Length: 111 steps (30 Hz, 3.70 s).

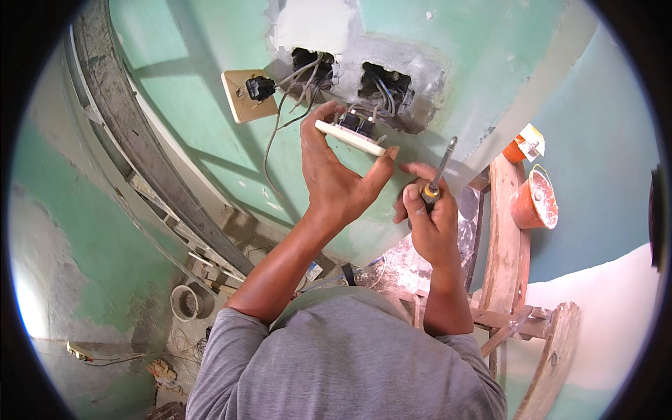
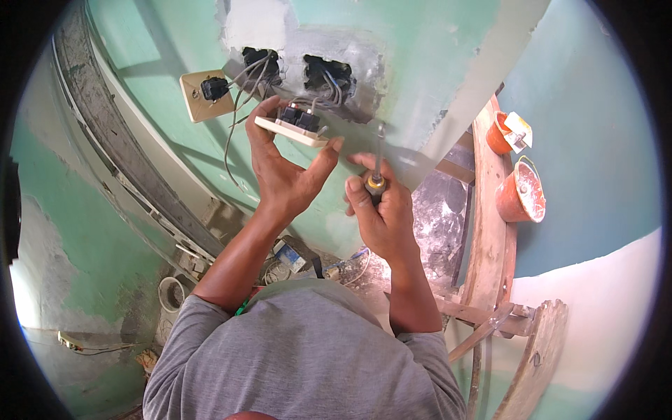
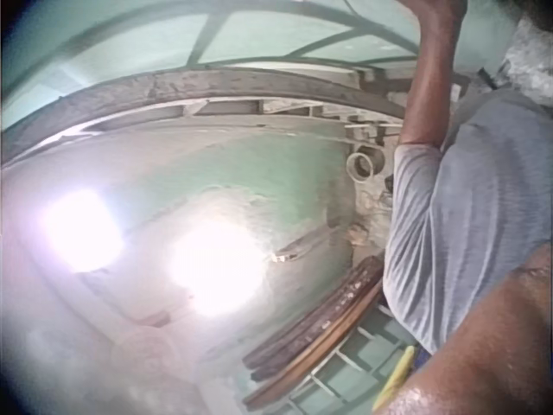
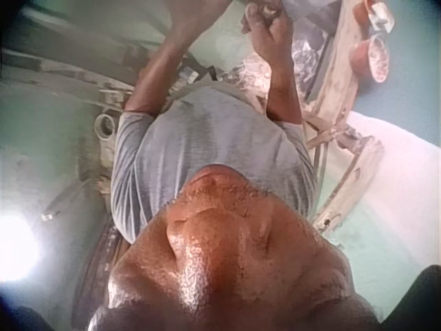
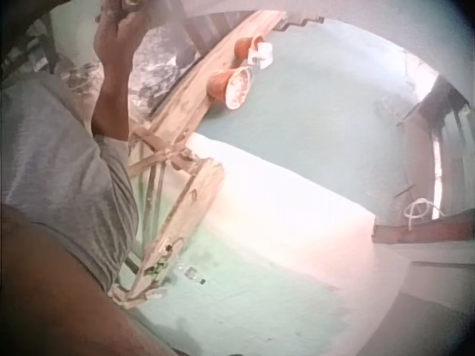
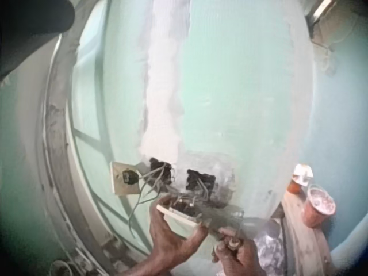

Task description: The person uses a screwdriver to connect wires to a wall-mounted electrical switch and secures the switch plate. They repeatedly tighten terminal screws and adjust wire positions within the wall cavity.

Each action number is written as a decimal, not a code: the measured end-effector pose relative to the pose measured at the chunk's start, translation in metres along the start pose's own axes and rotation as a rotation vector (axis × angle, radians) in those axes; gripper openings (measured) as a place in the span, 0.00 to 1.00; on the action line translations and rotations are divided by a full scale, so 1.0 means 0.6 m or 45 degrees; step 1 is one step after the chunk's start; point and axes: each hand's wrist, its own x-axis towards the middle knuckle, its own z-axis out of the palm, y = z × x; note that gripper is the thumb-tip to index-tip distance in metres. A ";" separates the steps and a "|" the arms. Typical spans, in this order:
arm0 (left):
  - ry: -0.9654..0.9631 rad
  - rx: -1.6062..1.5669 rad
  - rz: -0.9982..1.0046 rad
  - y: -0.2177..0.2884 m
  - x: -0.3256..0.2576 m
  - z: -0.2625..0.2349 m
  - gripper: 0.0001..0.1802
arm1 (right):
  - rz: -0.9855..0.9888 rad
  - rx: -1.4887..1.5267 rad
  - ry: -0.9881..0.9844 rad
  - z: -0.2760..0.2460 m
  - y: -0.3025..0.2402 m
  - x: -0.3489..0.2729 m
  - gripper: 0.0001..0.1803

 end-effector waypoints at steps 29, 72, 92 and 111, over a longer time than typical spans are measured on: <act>-0.358 -0.615 0.027 -0.048 0.012 -0.055 0.38 | 0.130 -0.163 0.351 0.033 -0.080 -0.135 0.19; -0.061 0.675 0.858 -0.003 0.090 -0.070 0.62 | 0.175 0.064 0.027 0.002 0.029 -0.120 0.18; -0.625 0.237 0.066 -0.006 0.131 -0.137 0.56 | -0.060 0.148 -0.009 0.042 0.036 -0.030 0.17; -0.834 -0.281 -0.007 -0.037 0.147 -0.145 0.44 | -0.181 -0.235 0.348 0.152 -0.016 -0.094 0.20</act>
